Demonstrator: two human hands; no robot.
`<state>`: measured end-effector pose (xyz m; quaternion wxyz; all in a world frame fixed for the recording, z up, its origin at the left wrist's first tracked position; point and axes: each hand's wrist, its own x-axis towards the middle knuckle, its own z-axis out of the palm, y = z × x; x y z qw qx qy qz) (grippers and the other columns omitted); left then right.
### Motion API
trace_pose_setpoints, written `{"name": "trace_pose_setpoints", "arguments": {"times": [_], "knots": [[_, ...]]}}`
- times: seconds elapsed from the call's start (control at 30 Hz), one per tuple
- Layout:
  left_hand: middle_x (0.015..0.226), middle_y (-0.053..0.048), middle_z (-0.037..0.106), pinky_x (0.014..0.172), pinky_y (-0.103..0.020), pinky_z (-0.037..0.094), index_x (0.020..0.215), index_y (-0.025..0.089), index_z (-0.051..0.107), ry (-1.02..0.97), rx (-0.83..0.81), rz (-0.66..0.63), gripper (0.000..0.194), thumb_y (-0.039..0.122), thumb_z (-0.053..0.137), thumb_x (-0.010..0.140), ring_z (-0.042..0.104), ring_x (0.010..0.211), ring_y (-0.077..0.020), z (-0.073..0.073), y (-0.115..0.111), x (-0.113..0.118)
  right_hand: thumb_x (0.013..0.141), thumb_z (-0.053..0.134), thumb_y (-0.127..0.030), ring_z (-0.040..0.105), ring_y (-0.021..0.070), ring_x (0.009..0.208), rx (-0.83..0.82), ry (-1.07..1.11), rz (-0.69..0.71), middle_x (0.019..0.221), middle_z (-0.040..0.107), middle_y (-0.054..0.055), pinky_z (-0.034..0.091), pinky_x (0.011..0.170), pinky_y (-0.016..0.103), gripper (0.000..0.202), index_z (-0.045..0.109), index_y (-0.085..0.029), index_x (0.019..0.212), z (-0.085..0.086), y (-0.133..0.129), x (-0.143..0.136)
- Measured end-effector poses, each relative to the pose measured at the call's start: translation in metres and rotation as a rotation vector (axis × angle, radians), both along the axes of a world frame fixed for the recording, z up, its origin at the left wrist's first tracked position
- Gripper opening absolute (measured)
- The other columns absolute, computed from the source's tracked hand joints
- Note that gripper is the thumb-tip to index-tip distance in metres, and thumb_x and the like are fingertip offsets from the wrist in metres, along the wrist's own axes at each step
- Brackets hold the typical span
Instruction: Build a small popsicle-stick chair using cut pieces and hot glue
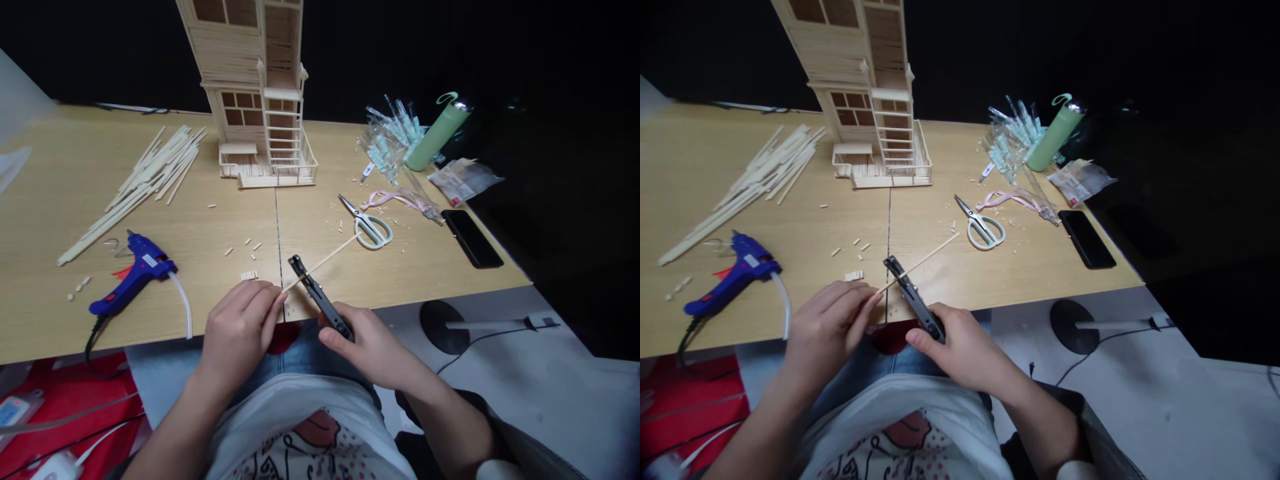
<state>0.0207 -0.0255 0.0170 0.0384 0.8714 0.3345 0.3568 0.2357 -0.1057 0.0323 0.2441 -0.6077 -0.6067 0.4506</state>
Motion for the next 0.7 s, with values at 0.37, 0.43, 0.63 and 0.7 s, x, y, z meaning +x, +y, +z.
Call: {"name": "trace_pose_setpoints", "arguments": {"times": [0.37,0.43,0.63,0.7], "knots": [[0.086,-0.008,0.072,0.076,-0.033,0.053,0.089,0.013,0.067,0.051,0.010,-0.007,0.009,0.015,0.061,0.095,0.066,0.079,-0.0214,0.001,-0.004,0.015,0.098,0.053,-0.045,0.058,0.0194,0.074,0.067,-0.130,-0.121,0.077,0.067,0.005,0.040,0.069,0.029,0.032,0.061,-0.017,0.083,-0.023,-0.005,-0.002],[0.084,-0.008,0.071,0.074,-0.034,0.053,0.088,0.013,0.068,0.056,-0.007,-0.014,0.011,0.015,0.060,0.096,0.066,0.078,-0.0216,0.002,-0.006,0.017,0.097,0.055,-0.045,0.057,0.0186,0.070,0.067,-0.130,-0.131,0.073,0.066,0.004,0.040,0.067,0.028,0.033,0.059,-0.018,0.079,-0.025,-0.008,-0.001],[0.080,-0.007,0.070,0.072,-0.032,0.052,0.087,0.013,0.068,0.036,-0.064,-0.017,0.014,0.016,0.058,0.097,0.066,0.076,-0.0203,-0.002,-0.010,0.020,0.096,0.057,-0.046,0.053,0.0170,0.063,0.062,-0.172,-0.129,0.065,0.062,0.002,0.036,0.060,0.028,0.036,0.054,-0.020,0.071,-0.027,-0.011,0.003],[0.081,-0.007,0.070,0.072,-0.032,0.052,0.087,0.014,0.067,0.029,-0.066,-0.012,0.015,0.016,0.058,0.098,0.065,0.076,-0.0201,-0.002,-0.011,0.020,0.095,0.057,-0.046,0.051,0.0167,0.060,0.063,-0.165,-0.133,0.062,0.060,0.001,0.035,0.058,0.028,0.037,0.053,-0.021,0.069,-0.028,-0.011,0.003]]}}
